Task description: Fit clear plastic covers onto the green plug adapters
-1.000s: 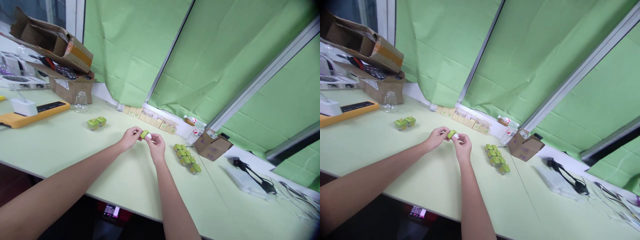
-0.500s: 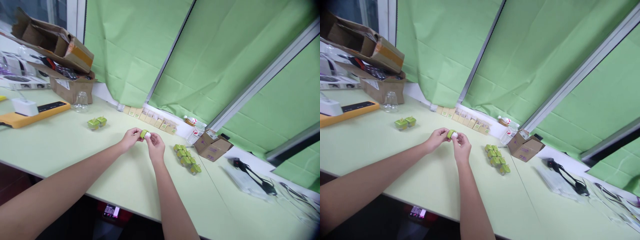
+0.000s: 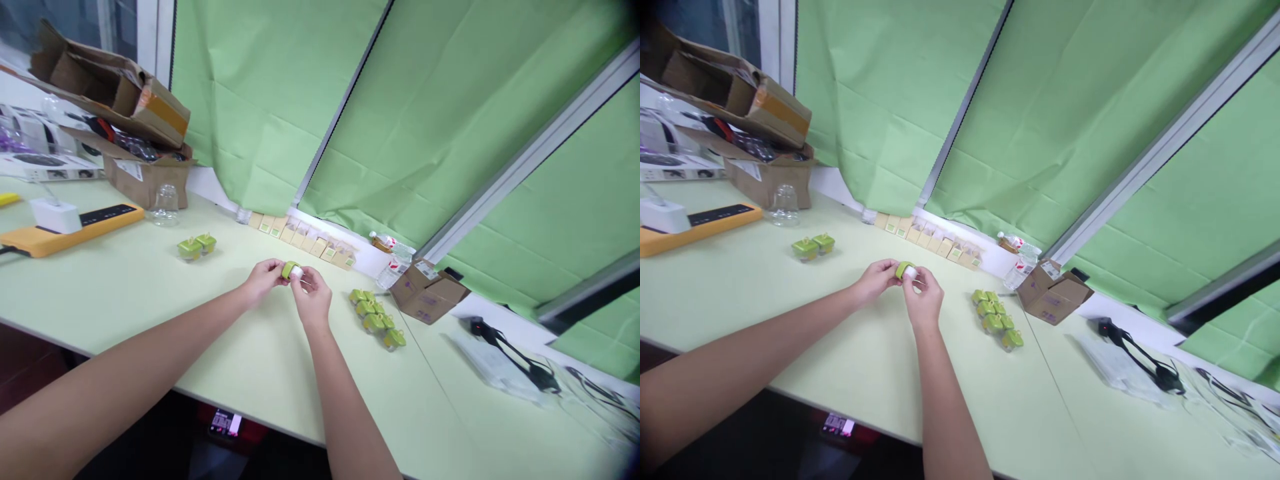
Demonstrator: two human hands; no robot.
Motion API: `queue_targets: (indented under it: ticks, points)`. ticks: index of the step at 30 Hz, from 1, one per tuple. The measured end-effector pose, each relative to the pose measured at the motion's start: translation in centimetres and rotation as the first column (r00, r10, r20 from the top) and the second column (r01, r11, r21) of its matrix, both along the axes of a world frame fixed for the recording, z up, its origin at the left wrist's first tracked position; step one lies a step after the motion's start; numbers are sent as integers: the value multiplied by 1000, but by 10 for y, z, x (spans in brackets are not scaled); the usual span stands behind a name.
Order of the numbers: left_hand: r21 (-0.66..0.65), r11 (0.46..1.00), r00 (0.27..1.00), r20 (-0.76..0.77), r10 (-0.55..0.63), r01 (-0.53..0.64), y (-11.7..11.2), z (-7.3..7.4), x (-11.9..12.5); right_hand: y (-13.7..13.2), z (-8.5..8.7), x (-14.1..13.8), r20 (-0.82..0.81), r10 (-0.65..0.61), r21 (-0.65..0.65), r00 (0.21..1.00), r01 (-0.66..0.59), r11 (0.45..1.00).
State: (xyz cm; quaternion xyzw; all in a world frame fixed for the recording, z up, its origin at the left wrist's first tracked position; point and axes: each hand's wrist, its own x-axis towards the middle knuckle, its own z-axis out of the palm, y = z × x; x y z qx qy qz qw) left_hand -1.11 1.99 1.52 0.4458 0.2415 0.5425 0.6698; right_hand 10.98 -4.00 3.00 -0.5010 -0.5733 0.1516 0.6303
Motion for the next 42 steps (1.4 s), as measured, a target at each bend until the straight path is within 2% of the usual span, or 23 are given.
queue_targets:
  ticks: [7, 18, 26, 33, 42]
  points:
    - [-18, 1000, 998, 67, -22, 23, -1, 2, 0, -1, -1, -7, 26, -25, 87, 999, 23, 996]
    - [10, 1000, 997, 75, -14, 13, -1, 4, -1, -5, 7, -8, -28, 8, 31, 1000, -7, 1000]
    - [105, 994, 1000, -8, 22, -21, -1, 5, -3, -3, 4, -6, -21, 8, 30, 1000, -7, 1000]
    - [122, 992, 999, -26, 22, -19, 4, 3, -4, -3, 1, -4, -66, 27, 3, 997, -27, 1000]
    - [26, 998, 996, 76, -54, 52, 2, 7, -4, 2, 8, -3, -213, 81, -14, 974, -86, 996]
